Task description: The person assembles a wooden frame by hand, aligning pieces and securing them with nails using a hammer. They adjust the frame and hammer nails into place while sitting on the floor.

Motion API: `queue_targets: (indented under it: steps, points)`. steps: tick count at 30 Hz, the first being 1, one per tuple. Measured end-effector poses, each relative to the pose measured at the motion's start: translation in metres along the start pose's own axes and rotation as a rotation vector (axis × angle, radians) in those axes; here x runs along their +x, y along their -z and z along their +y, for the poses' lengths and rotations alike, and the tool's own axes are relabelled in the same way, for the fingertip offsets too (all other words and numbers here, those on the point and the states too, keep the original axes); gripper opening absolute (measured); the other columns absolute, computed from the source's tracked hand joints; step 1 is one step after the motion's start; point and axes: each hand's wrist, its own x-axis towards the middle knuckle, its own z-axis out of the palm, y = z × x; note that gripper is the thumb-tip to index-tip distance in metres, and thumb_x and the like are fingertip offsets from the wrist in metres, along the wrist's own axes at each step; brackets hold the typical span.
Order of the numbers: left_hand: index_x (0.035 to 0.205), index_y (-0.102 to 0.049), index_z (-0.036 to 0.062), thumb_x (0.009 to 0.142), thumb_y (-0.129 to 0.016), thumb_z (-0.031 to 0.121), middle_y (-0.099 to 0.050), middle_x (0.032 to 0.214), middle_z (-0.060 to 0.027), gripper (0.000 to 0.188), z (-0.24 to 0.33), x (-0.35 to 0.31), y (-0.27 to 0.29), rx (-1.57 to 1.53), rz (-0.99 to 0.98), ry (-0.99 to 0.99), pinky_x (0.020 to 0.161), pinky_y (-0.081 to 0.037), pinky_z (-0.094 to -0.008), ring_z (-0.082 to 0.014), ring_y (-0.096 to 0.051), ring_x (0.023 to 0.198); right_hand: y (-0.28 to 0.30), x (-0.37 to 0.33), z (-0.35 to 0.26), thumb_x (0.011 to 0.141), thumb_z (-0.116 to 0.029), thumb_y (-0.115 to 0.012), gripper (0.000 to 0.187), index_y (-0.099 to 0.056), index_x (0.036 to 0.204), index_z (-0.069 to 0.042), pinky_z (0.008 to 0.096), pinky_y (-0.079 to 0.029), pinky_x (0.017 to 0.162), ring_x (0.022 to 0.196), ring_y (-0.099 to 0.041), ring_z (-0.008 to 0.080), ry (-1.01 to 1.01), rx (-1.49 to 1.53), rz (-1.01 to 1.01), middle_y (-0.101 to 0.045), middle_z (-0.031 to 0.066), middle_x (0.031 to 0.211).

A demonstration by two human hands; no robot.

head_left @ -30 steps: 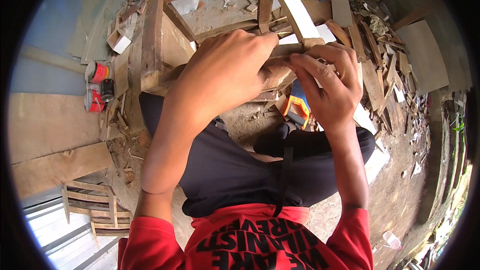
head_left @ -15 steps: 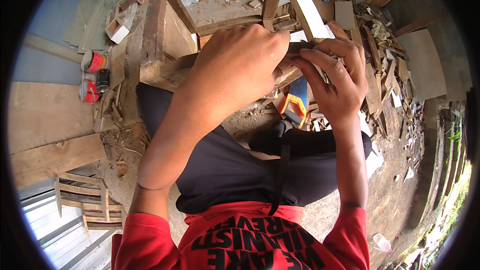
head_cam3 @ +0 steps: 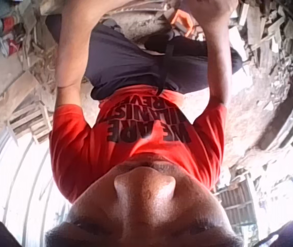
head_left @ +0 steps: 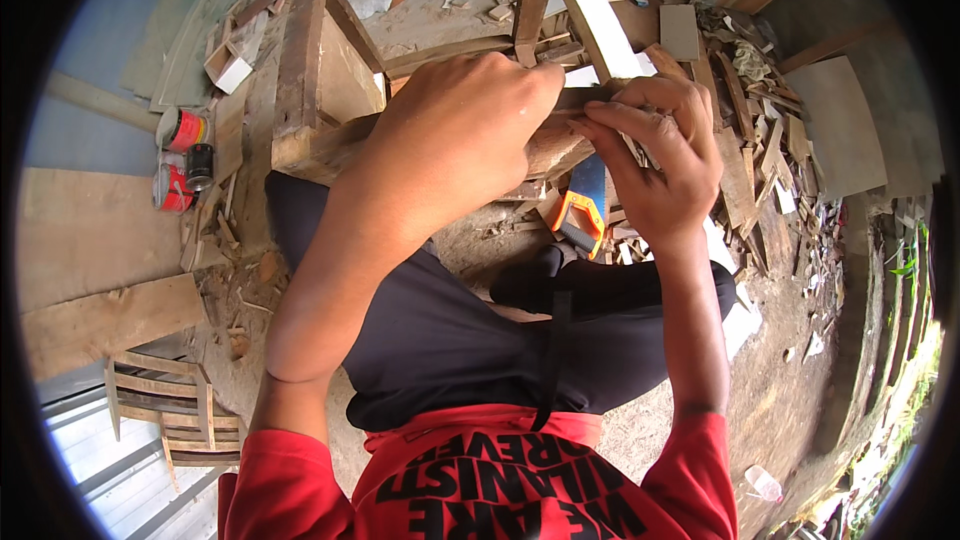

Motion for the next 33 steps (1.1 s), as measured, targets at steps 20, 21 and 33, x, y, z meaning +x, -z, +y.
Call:
queue_targets:
  steps: [20,21,33]
  points:
    - [0.110,-0.067,-0.0024,0.075,-0.072,0.004,-0.069,0.102,-0.0241,0.037,-0.001,0.002,0.004,-0.013,-0.047,0.036,0.085,-0.052,-0.0472,-0.0439,-0.065,0.098,0.014,0.036,-0.021,0.086,-0.004,-0.077,0.012,-0.073,0.098,-0.003,0.0260,-0.053,0.074,0.081,-0.070,0.0123,-0.468,0.379,-0.074,-0.073,0.0059,0.086]
    - [0.111,-0.067,-0.0024,0.075,-0.073,0.005,-0.069,0.102,-0.0240,0.037,-0.001,0.002,0.005,-0.009,-0.069,0.058,0.085,-0.052,-0.0470,-0.0436,-0.065,0.098,0.013,0.036,-0.021,0.085,-0.005,-0.077,0.013,-0.073,0.098,-0.004,0.0271,-0.053,0.074,0.081,-0.071,0.0137,-0.451,0.373,-0.089,-0.073,0.0055,0.085]
    - [0.112,-0.066,0.0033,0.078,-0.079,0.020,-0.071,0.100,-0.0196,0.040,-0.010,-0.011,0.013,-0.051,-0.055,0.035,0.083,-0.052,-0.0468,-0.0421,-0.066,0.097,-0.006,0.016,-0.001,0.074,-0.012,-0.082,0.026,-0.071,0.098,-0.012,0.0329,-0.043,0.078,0.087,-0.064,0.0178,0.106,0.053,-0.099,-0.068,-0.0013,0.099]
